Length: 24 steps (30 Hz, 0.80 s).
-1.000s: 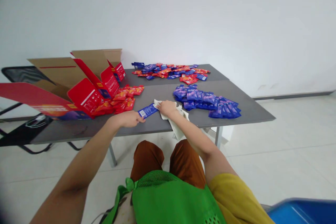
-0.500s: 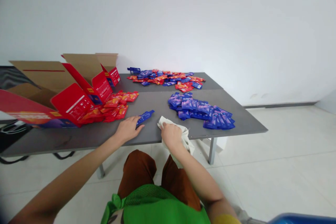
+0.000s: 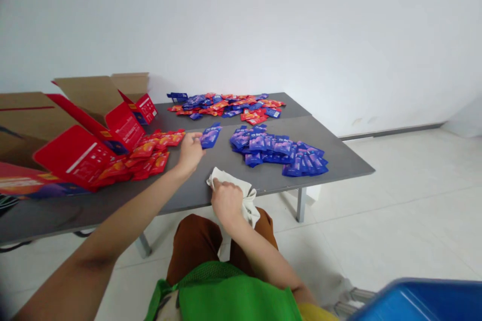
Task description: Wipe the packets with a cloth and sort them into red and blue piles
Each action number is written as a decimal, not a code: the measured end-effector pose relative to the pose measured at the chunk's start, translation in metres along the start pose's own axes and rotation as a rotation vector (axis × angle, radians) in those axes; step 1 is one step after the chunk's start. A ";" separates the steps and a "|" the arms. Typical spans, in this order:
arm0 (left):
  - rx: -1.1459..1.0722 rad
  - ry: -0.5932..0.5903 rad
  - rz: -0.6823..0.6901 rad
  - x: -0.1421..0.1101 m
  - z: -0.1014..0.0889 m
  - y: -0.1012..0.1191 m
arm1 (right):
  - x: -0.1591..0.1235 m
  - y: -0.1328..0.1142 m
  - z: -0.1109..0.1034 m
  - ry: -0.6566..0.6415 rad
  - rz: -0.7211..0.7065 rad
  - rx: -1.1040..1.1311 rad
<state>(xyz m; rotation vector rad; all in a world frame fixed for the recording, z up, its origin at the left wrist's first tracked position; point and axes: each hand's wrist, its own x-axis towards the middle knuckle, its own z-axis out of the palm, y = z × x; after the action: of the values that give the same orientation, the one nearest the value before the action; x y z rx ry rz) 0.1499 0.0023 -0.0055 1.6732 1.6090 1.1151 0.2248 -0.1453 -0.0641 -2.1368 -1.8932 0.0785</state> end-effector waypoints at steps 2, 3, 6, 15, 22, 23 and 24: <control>-0.045 -0.152 -0.065 -0.003 0.033 0.021 | -0.002 0.001 0.000 0.022 -0.006 0.021; -0.054 -0.211 -0.065 -0.005 0.050 0.031 | -0.002 0.001 0.000 0.038 -0.016 0.030; -0.036 -0.326 0.033 -0.015 0.095 0.058 | -0.004 0.004 0.002 0.068 -0.038 0.041; 0.281 -0.485 0.489 -0.032 0.133 0.086 | -0.005 0.012 0.003 0.054 -0.070 0.048; 0.539 -0.158 0.563 0.044 0.071 0.042 | -0.001 0.012 -0.002 0.002 -0.067 0.062; 0.570 -0.181 0.562 0.058 0.059 0.029 | -0.001 0.012 -0.002 0.003 -0.066 0.060; 0.600 -0.210 0.559 0.070 0.047 0.016 | 0.000 0.012 -0.001 0.007 -0.067 0.055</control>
<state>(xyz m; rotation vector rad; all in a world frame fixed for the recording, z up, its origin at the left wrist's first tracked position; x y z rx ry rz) 0.1936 0.0762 -0.0029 2.6500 1.4581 0.6722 0.2366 -0.1472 -0.0658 -2.0337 -1.9342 0.1084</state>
